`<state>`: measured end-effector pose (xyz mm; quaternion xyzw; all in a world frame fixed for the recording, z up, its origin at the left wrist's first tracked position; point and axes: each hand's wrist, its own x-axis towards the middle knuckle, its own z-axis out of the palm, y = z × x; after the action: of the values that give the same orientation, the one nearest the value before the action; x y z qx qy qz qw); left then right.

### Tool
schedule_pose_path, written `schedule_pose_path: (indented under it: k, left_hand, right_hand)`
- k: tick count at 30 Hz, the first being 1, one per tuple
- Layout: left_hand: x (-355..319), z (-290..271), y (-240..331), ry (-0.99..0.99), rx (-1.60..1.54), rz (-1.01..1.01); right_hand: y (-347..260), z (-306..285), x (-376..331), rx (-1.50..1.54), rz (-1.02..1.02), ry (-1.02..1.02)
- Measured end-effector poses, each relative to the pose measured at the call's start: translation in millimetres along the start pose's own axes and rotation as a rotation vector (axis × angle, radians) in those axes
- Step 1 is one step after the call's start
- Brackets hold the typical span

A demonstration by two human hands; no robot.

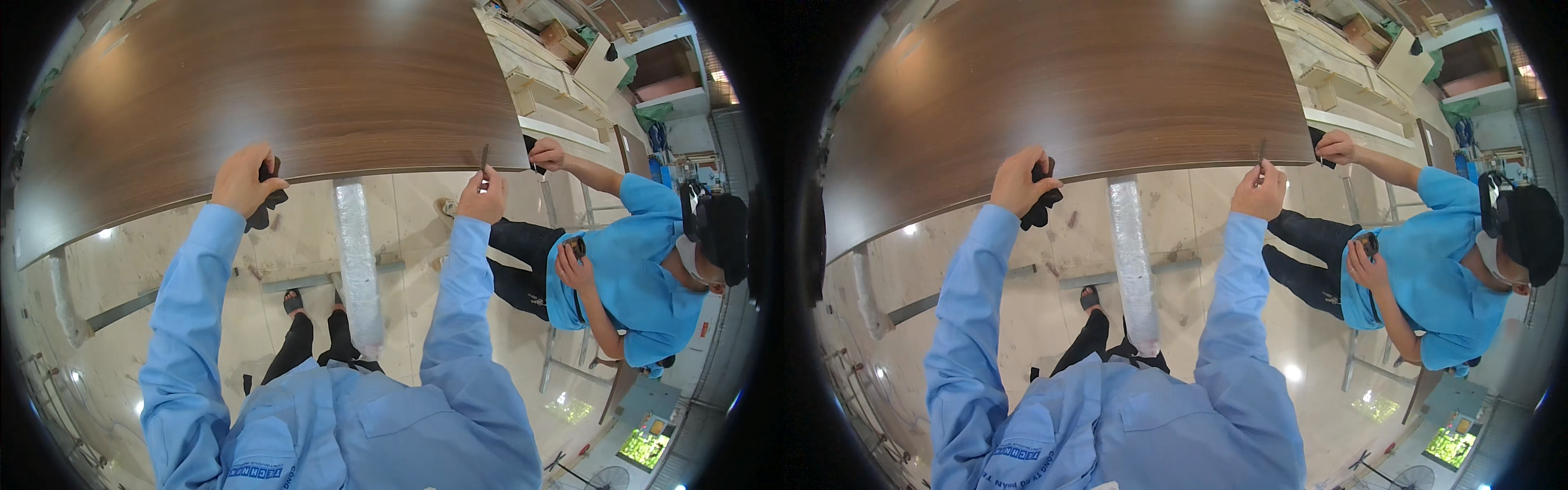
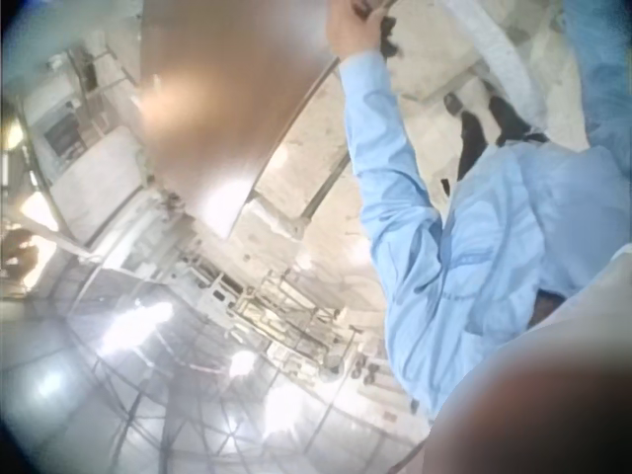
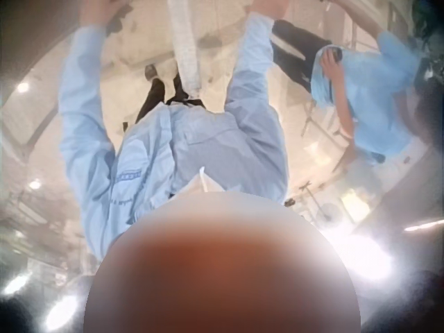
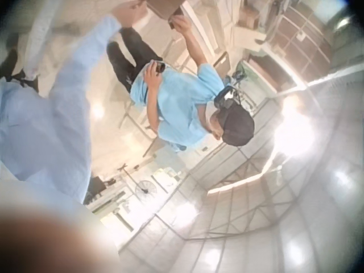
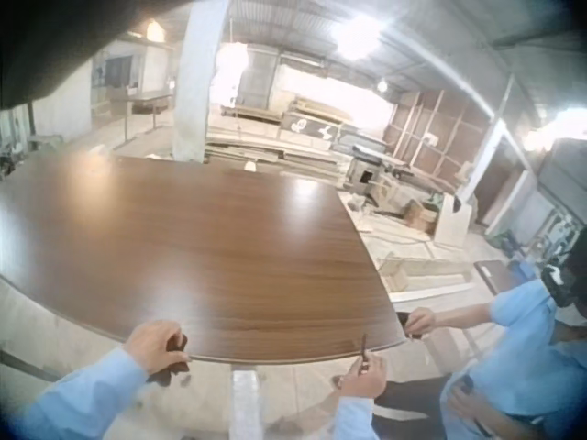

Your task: The person wipes the surface of a large wooden table with a black cloth while holding a small metal tool in the other hand. The person moves around the table, repeatedly wiping different sections of the tabletop.

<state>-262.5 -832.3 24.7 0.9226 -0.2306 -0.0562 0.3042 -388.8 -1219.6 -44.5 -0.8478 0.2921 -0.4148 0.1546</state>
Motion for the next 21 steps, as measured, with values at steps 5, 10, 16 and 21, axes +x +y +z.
schedule_pose_path:
  k: [5,10,16,21]
  left_hand:
    - [-14,2,-9,0.109,-0.072,0.069]
    - [-30,-19,-40,0.155,0.057,0.029]
    - [-64,-62,-87,0.206,0.174,-0.15]
    - [-64,-69,-103,0.168,0.165,-0.125]
  right_hand:
    - [-32,4,-31,-0.09,-0.308,-0.051]
    - [-107,-7,-69,0.382,-0.436,-0.311]
    - [-36,-11,-15,0.018,0.005,-0.053]
    - [-72,6,-45,0.135,-0.405,-0.26]
